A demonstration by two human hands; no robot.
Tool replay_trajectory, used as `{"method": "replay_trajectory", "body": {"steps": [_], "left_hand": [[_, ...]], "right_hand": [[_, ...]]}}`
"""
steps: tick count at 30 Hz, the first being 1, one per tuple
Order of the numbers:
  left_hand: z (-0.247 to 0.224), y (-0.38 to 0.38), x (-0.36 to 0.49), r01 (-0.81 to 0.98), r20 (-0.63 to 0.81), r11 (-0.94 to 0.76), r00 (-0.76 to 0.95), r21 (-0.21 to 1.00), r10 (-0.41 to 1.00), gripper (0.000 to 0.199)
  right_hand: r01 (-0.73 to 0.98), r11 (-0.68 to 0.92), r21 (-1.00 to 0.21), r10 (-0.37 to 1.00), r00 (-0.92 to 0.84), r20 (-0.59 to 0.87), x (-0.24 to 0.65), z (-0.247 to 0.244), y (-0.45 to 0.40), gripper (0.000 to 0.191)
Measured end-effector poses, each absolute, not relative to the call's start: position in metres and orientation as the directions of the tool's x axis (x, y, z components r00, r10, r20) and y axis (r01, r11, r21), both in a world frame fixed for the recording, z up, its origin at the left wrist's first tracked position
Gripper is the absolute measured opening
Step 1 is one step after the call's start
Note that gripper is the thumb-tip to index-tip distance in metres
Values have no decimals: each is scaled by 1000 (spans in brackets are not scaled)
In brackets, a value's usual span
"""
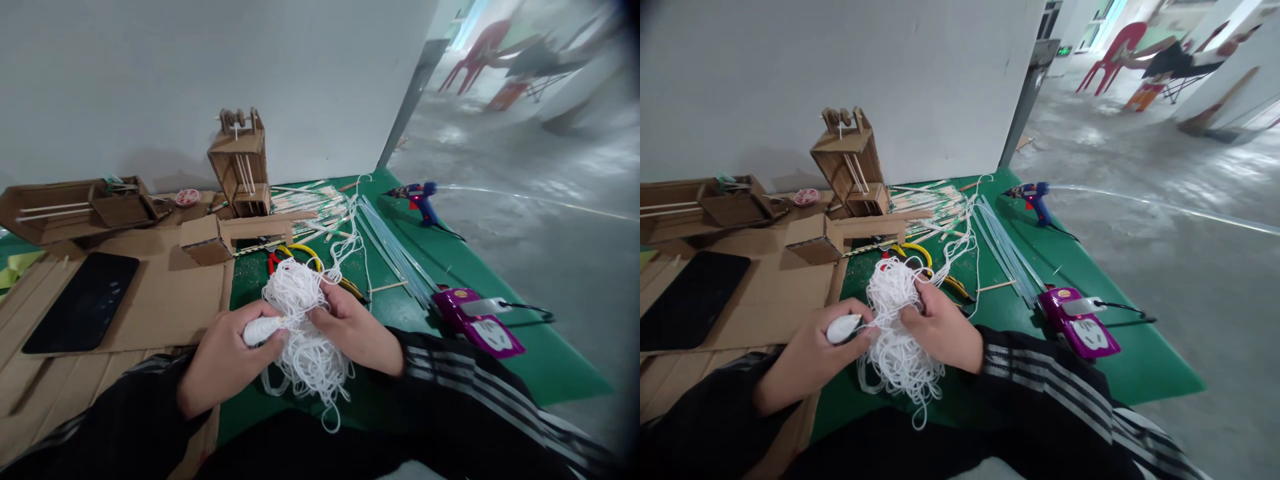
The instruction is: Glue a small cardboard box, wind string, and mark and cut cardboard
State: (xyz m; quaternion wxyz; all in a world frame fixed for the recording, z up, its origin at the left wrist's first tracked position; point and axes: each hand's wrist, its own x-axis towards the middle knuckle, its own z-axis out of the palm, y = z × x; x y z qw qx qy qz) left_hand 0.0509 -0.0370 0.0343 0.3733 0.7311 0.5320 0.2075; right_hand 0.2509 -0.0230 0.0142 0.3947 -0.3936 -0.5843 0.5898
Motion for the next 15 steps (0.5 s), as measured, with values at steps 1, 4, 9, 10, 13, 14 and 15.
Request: {"method": "replay_trajectory", "body": {"steps": [1,4,9,10,13,14,15], "left_hand": [[35,-37,51,619,-97,-148,343,772,934,16],[34,-38,50,612,-118,-121,336,782,934,15],[29,-39,49,583,-107,-121,342,803,934,13],[28,-40,49,576,-104,-124,346,808,932,12],[28,-39,50,553,-92,-137,365,822,926,9],[28,-39,50,544,-89,-139,372,827,924,9],[28,-39,50,537,-89,-139,376,832,922,8]], "right_hand": [[8,-1,-1000,931,-365,-4,252,14,-22,31],[116,27,-993,941,-338,-14,257,14,-24,29],[508,344,-790,924,-33,382,265,34,-43,40],[537,434,-723,876,-66,477,265,39,-47,36],[489,622,-611,783,-395,480,258,45,-53,23],[474,634,-611,768,-476,428,255,44,-53,22],[474,626,-619,767,-518,379,252,41,-51,21]]}}
